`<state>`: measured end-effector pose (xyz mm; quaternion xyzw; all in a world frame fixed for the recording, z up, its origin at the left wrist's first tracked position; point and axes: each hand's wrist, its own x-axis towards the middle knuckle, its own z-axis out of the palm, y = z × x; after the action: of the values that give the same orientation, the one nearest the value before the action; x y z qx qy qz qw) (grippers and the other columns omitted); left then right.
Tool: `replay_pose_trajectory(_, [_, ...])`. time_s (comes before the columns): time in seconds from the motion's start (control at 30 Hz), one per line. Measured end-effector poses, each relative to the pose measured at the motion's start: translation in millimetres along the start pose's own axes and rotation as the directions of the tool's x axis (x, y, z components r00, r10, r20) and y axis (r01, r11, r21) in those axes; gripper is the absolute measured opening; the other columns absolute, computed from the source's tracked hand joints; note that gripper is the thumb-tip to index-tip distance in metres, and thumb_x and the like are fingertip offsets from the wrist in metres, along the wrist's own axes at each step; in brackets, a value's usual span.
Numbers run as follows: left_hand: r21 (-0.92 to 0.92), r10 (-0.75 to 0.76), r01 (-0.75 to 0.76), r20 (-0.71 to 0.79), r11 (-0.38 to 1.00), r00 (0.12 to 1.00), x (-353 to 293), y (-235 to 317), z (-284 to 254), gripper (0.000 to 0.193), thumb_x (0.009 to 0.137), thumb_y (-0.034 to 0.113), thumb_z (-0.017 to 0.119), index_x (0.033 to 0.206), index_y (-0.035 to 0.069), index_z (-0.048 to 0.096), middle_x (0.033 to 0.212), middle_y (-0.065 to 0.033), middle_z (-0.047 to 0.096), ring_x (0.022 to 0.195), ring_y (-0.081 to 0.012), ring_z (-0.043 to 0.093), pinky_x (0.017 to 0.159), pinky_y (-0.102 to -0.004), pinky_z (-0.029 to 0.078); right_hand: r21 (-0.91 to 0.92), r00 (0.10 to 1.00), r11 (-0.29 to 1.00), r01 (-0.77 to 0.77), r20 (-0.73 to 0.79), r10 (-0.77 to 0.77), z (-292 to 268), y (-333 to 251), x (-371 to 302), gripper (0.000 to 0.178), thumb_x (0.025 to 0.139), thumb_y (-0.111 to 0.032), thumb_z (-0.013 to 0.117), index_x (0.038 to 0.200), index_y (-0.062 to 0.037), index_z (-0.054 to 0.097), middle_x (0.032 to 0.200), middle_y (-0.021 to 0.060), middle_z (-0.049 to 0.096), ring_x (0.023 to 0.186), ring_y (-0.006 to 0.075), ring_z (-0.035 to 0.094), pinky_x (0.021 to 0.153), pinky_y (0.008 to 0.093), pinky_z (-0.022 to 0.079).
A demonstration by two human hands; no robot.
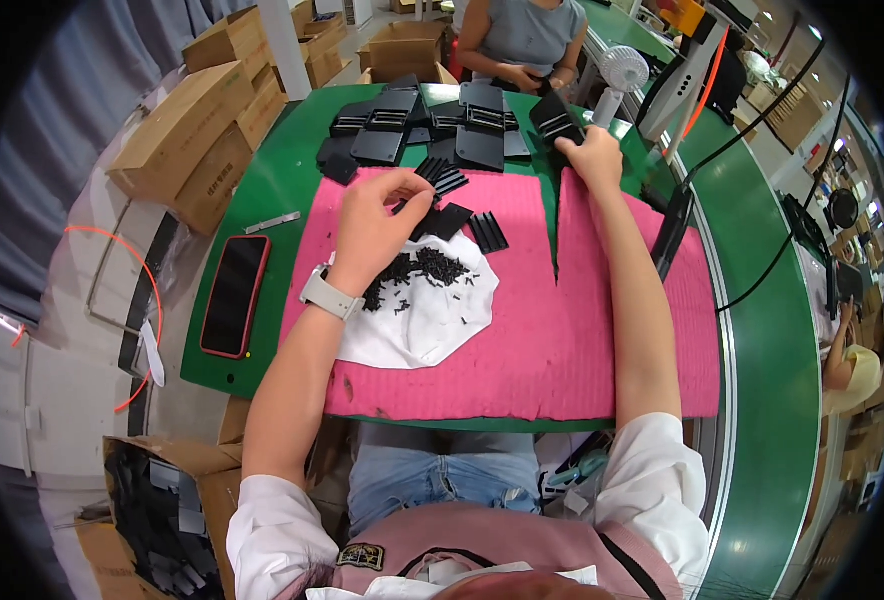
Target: Assemble small black plastic housing components by inserting screws with an electric screwdriver.
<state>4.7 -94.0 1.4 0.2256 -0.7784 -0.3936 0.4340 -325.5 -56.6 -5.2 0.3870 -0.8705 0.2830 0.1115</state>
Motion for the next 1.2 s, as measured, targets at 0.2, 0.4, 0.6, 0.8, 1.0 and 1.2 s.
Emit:
replay_pose_trajectory(0.2, [-0.288,-0.184,0.184,0.027,0.94,0.983,-3,18,6,0.036,0.091,0.026,0.057,0.116,0.001,0.053,0.102,-0.0089,0.062,0.093,-0.0158,0.062,0.079,-0.0285,0.049,0.683,0.982,0.728,0.061,0.089,-0.166,-71,-54,-31,0.046,0.076,-0.034,0.071,0.102,0.0034,0.063,0.076,0.0146,0.067,0.064,0.0157,0.065,0.054,0.0291,0.05])
replay_pose_trajectory(0.4, [-0.789,-0.297,0.231,0.065,0.57,0.953,-1,20,-6,0.037,0.096,0.039,0.048,0.115,0.007,0.049,0.111,-0.0062,0.059,0.1,-0.0151,0.058,0.082,-0.0329,0.048,0.77,0.785,0.477,0.423,-0.049,-0.617,-47,-134,-110,0.041,0.081,-0.026,0.067,0.108,0.0042,0.06,0.092,0.0155,0.065,0.066,0.0167,0.064,0.053,0.0255,0.05])
replay_pose_trajectory(0.6, [-0.777,-0.278,0.117,-0.077,0.618,0.957,4,16,-17,0.026,0.091,0.02,0.06,0.112,0.004,0.058,0.104,-0.003,0.062,0.09,-0.01,0.058,0.077,-0.0247,0.048,0.726,0.803,0.688,0.004,0.408,-0.435,-66,-119,-96,0.042,0.086,-0.035,0.06,0.108,0.0013,0.061,0.085,0.0093,0.065,0.067,0.0185,0.063,0.063,0.0295,0.051])
replay_pose_trajectory(0.8, [-0.725,-0.318,0.185,-0.05,0.664,0.947,5,17,-17,0.025,0.087,0.021,0.066,0.106,0.006,0.062,0.096,-0.0013,0.064,0.082,-0.0076,0.058,0.07,-0.024,0.048,-0.002,0.776,0.85,0.527,0.409,-0.481,-31,-89,-132,0.039,0.069,-0.037,0.069,0.077,0.0012,0.065,0.075,0.0189,0.064,0.073,0.0338,0.064,0.068,0.0428,0.051])
replay_pose_trajectory(1.0, [-0.706,-0.36,0.309,0.082,0.637,0.93,2,11,-21,0.026,0.088,0.026,0.065,0.104,0.005,0.061,0.091,0.001,0.062,0.078,-0.0059,0.056,0.065,-0.0223,0.047,0.196,0.765,0.897,0.396,0.471,-0.44,-38,-84,-121,0.033,0.073,-0.02,0.065,0.095,0.0052,0.065,0.079,0.0177,0.067,0.068,0.0271,0.066,0.067,0.0359,0.052])
replay_pose_trajectory(1.2, [-0.605,-0.41,0.437,0.193,0.665,0.891,-1,30,-12,0.027,0.088,0.031,0.065,0.097,0.006,0.06,0.083,0.0024,0.059,0.068,-0.0031,0.054,0.054,-0.0176,0.043,0.713,0.882,0.701,0.012,0.323,-0.344,-68,-68,-99,0.028,0.084,-0.015,0.061,0.105,0.0036,0.065,0.078,0.0071,0.065,0.06,0.0101,0.06,0.051,0.0215,0.047])
